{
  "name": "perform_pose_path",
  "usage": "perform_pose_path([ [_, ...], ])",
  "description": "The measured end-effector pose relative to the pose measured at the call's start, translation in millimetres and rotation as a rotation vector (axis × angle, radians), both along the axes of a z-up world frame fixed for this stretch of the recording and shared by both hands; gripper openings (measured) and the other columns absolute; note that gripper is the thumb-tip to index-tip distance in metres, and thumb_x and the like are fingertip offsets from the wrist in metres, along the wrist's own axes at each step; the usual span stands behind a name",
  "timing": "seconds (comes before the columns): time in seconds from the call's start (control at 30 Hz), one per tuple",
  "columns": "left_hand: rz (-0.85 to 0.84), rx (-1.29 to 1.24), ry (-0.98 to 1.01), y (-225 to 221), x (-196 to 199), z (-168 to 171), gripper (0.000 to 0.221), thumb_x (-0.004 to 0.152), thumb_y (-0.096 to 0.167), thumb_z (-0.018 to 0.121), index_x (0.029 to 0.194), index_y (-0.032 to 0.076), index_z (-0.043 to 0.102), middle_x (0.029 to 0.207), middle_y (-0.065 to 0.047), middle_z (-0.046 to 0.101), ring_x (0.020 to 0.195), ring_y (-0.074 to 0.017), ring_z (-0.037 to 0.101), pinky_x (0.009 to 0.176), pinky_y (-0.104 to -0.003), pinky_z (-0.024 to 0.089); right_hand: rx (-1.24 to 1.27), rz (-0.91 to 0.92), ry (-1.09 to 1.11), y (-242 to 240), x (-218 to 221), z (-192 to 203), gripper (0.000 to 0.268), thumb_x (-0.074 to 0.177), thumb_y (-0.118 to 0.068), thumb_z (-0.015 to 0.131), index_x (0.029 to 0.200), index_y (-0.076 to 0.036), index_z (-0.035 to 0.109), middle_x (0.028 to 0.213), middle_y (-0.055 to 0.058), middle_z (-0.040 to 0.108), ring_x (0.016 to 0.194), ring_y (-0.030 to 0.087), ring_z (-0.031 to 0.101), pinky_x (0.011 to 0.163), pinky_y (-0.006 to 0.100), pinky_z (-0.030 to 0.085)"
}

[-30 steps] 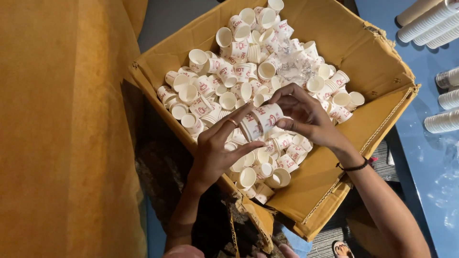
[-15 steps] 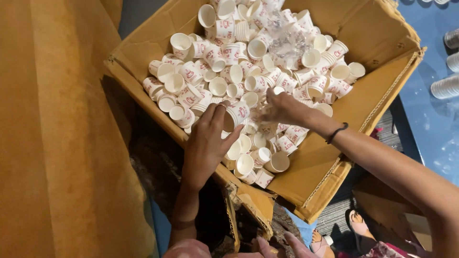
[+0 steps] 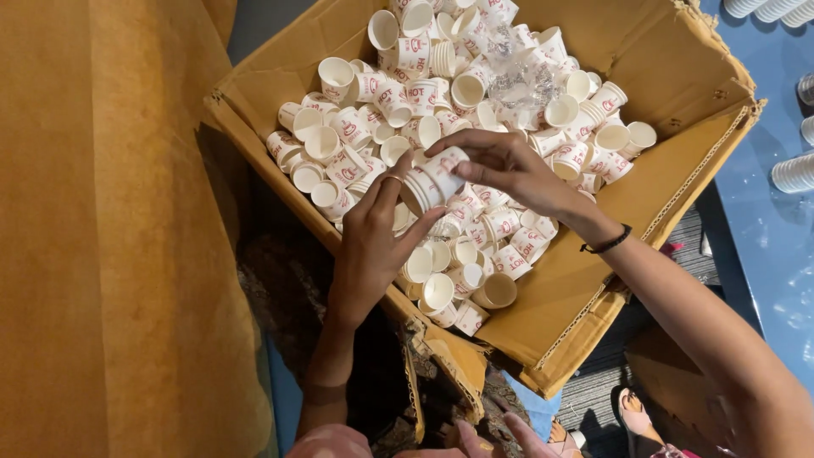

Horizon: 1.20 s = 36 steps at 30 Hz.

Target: The person stacks paper cups by hand from a cardboard box, forming columns of cups and placing them aside onto a blue table.

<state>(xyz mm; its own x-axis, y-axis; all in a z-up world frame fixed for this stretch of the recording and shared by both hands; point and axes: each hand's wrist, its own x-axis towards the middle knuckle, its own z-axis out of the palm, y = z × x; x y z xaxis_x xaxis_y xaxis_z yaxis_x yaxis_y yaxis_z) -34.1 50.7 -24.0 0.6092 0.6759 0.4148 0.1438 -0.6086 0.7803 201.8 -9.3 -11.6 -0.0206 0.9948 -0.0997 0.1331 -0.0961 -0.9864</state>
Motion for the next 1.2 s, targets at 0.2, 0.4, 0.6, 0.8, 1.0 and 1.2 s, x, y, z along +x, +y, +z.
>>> perform_pose_path([
  [0.2,-0.029,-0.023,-0.030,0.8,0.9,-7.1,0.066,0.090,0.019,0.081,0.144,-0.004,0.051,0.123,-0.023,0.068,0.109,-0.0303,0.073,0.086,-0.040,0.062,0.160,0.163,-0.106,16.0,14.6,-3.4,0.047,0.102,-0.026,0.058,0.143,-0.003,0.052,0.147,0.012,0.057,0.130,0.024,0.063,0.102,0.037,0.056],
  [0.4,0.098,-0.020,0.071,2.1,0.7,4.1,0.056,0.089,0.017,0.079,0.135,-0.006,0.056,0.115,-0.022,0.065,0.098,-0.0285,0.072,0.078,-0.043,0.060,0.084,0.131,-1.034,37.4,46.1,-53.7,0.050,0.096,-0.021,0.066,0.142,-0.005,0.056,0.135,0.020,0.060,0.114,0.033,0.064,0.096,0.043,0.055],
  [0.6,0.118,-0.014,0.065,3.1,-0.3,-6.0,0.055,0.093,0.019,0.078,0.137,-0.005,0.055,0.116,-0.021,0.066,0.098,-0.0259,0.073,0.081,-0.040,0.061,-0.004,0.152,-1.239,32.3,35.4,-12.9,0.044,0.089,-0.022,0.076,0.127,-0.004,0.062,0.119,0.017,0.067,0.109,0.031,0.066,0.092,0.037,0.061],
  [0.8,0.107,-0.098,0.032,1.0,0.8,5.1,0.062,0.096,0.018,0.074,0.147,-0.005,0.047,0.120,-0.023,0.066,0.102,-0.0261,0.074,0.084,-0.041,0.061,0.155,0.000,-0.184,16.1,36.4,10.1,0.040,0.092,-0.015,0.077,0.128,-0.002,0.064,0.120,0.008,0.074,0.109,0.018,0.075,0.092,0.030,0.066],
  [1.0,-0.006,-0.025,0.004,0.4,-0.1,3.8,0.064,0.095,0.017,0.076,0.147,-0.007,0.047,0.126,-0.027,0.064,0.115,-0.0361,0.070,0.090,-0.045,0.058,0.151,0.174,-0.082,19.3,12.2,6.4,0.043,0.090,-0.007,0.079,0.130,-0.001,0.064,0.117,0.006,0.072,0.097,0.016,0.073,0.092,0.031,0.065],
  [1.2,0.146,-0.106,0.176,0.9,3.0,5.2,0.057,0.092,0.023,0.074,0.136,-0.006,0.053,0.120,-0.026,0.065,0.099,-0.0316,0.073,0.083,-0.044,0.060,-0.121,0.232,-0.912,20.0,22.2,-35.3,0.048,0.081,-0.005,0.077,0.125,-0.008,0.058,0.108,0.009,0.068,0.082,0.024,0.072,0.074,0.038,0.060],
])
